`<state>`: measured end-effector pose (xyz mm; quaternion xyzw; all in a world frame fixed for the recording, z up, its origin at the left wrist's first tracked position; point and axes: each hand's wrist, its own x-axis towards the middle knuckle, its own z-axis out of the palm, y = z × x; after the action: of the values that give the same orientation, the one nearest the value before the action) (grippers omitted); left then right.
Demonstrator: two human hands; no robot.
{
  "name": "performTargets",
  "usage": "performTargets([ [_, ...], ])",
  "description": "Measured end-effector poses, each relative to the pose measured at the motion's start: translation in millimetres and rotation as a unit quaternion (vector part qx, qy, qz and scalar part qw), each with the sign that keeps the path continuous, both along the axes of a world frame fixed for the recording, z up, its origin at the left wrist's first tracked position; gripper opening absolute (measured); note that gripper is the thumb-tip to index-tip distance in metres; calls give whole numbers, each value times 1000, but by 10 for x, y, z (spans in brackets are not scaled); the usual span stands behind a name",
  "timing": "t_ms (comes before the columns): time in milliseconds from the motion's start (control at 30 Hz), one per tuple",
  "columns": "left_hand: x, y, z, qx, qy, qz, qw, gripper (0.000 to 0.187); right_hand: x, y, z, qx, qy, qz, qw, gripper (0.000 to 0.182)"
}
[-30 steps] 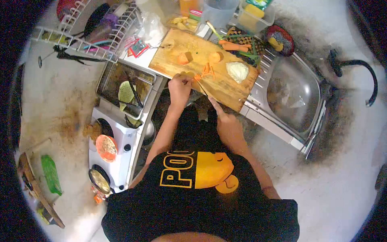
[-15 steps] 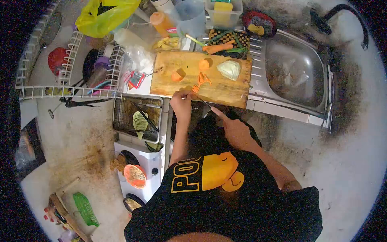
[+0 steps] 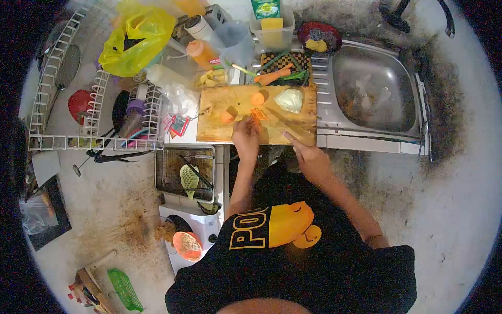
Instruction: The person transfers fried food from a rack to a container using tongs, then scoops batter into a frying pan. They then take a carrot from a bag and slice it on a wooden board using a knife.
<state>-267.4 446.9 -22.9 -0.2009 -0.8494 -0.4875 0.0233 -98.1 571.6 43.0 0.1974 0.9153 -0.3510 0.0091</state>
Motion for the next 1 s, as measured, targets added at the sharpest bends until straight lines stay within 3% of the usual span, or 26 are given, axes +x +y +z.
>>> performTargets([
  [100, -92, 48, -203, 96, -65, -11, 993, 40, 66, 74, -37, 12, 2, -33, 999, 48],
  [133, -73, 69, -30, 97, -64, -14, 993, 40, 77, 99, -38, 8, -17, -40, 999, 48],
  [200, -26, 45, 282, -54, 76, -33, 995, 47, 95, 131, -55, 2, -34, -47, 998, 48],
  [233, -72, 26, 266, -55, 77, -34, 995, 47, 103, 141, -71, -10, -29, -58, 998, 48],
  [300, -201, 13, 152, -42, -66, -124, 989, 52, 101, 152, -75, -22, -23, -68, 997, 48],
  [333, -253, 29, 56, -42, -64, -124, 989, 52, 98, 164, -62, -36, -12, -64, 997, 48],
  [433, -345, 102, -87, -36, -4, -108, 994, 48, 88, 178, -80, -52, 18, -62, 997, 49],
  [500, -338, 161, -60, 71, -7, -68, 995, 36, 76, 187, -126, -54, 37, -63, 996, 49],
  [633, -263, 54, 103, 30, 82, -36, 996, 31, 52, 219, -78, -59, 39, -70, 995, 55],
  [700, -304, -111, 88, -19, 207, 48, 977, 37, 37, 231, -31, -61, 56, -66, 994, 57],
  [733, -316, -177, 172, -18, 207, 53, 977, 37, 36, 234, -21, -63, 53, -63, 995, 60],
  [800, -339, -331, 312, -129, 215, 156, 955, 49, 47, 245, -48, -63, 47, -53, 995, 62],
  [867, -484, -468, 238, -111, 193, 158, 962, 59, 29, 235, -156, -31, 37, -35, 998, 61],
  [933, -616, -534, 171, -86, 114, 66, 988, 56, 6, 204, -113, -67, 52, -5, 996, 58],
  [1000, -644, -533, 77, -94, 90, 46, 990, 49, -45, 180, -86, -101, 65, 20, 993, 56],
])
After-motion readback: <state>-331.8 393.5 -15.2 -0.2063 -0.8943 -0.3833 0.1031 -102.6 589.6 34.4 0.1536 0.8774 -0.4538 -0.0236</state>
